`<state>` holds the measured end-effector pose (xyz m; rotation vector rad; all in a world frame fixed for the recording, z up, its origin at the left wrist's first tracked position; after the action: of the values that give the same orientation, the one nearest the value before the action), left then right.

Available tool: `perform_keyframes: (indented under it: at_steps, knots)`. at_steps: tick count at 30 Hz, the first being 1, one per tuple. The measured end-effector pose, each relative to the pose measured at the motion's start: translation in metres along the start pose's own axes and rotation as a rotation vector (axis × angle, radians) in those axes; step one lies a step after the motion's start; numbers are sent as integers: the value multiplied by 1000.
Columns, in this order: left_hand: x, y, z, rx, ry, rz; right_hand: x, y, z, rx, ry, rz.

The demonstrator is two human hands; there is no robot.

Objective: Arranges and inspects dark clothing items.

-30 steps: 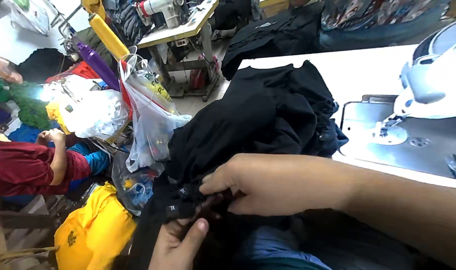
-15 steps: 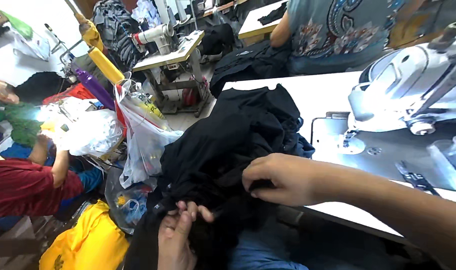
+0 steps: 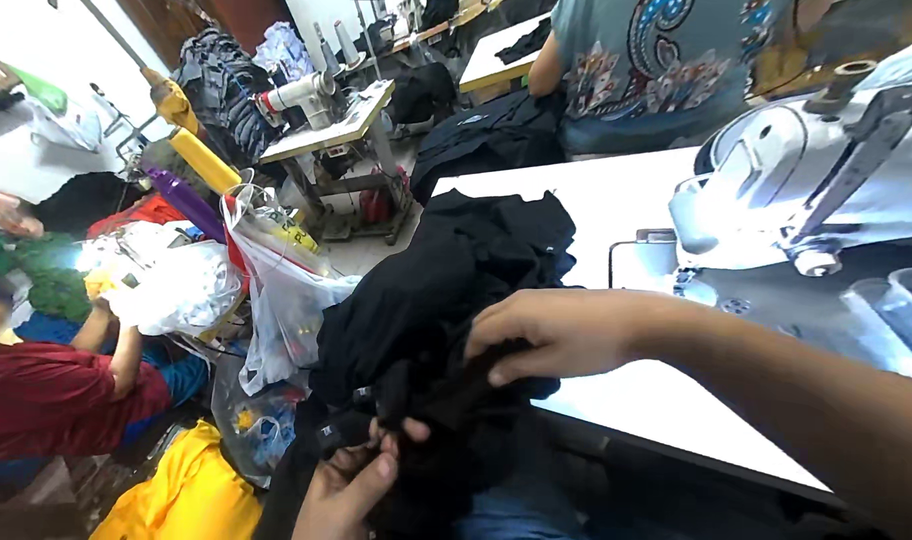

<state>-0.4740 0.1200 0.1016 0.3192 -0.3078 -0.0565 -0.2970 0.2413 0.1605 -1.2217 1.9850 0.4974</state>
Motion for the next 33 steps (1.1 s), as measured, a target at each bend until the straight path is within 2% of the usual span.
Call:
perform_keyframes:
  at_steps: [1,3,6,8,10,13,15,18,19,24,29,33]
  knots:
    - [-4,-1,2,15,-19,9,2,-1,11,67,-5,-16]
    - [-11,-1,9,53,-36,46,3,0,17,62,-33,52]
    - [-20,-2,43,140,-117,102,-7,3,7,-178,-63,331]
    - [-19,-6,86,226,-76,100,-19,3,-20,-320,-21,435]
    - [-11,-11,134,342,67,121,-27,3,-59,-427,63,372]
    - [-12,-14,172,449,-48,115,-24,13,-96,-470,267,168]
    - [-18,-14,166,401,-32,184,-11,23,-97,-428,445,19]
    - [-29,-22,128,270,64,274,8,27,-88,-316,752,-175]
    - [-29,-25,115,223,103,264,12,26,-88,-300,778,-215]
    - [-3,-41,71,26,300,211,32,26,-91,-79,503,-314]
    - [2,-41,45,-4,293,313,42,36,-99,57,240,-204]
    - [-7,-38,31,-34,168,365,41,40,-102,23,109,-83]
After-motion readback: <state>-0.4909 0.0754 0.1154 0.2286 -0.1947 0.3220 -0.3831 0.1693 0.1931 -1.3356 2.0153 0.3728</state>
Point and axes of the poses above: each hand's wrist, its own y-axis towards the middle knuckle, its own x-axis out of the palm, z = x × y, the point moved 8 cm from there along y, towards the middle knuckle, and after that the axes turned 9 degrees about x, right-handed, at the moved point
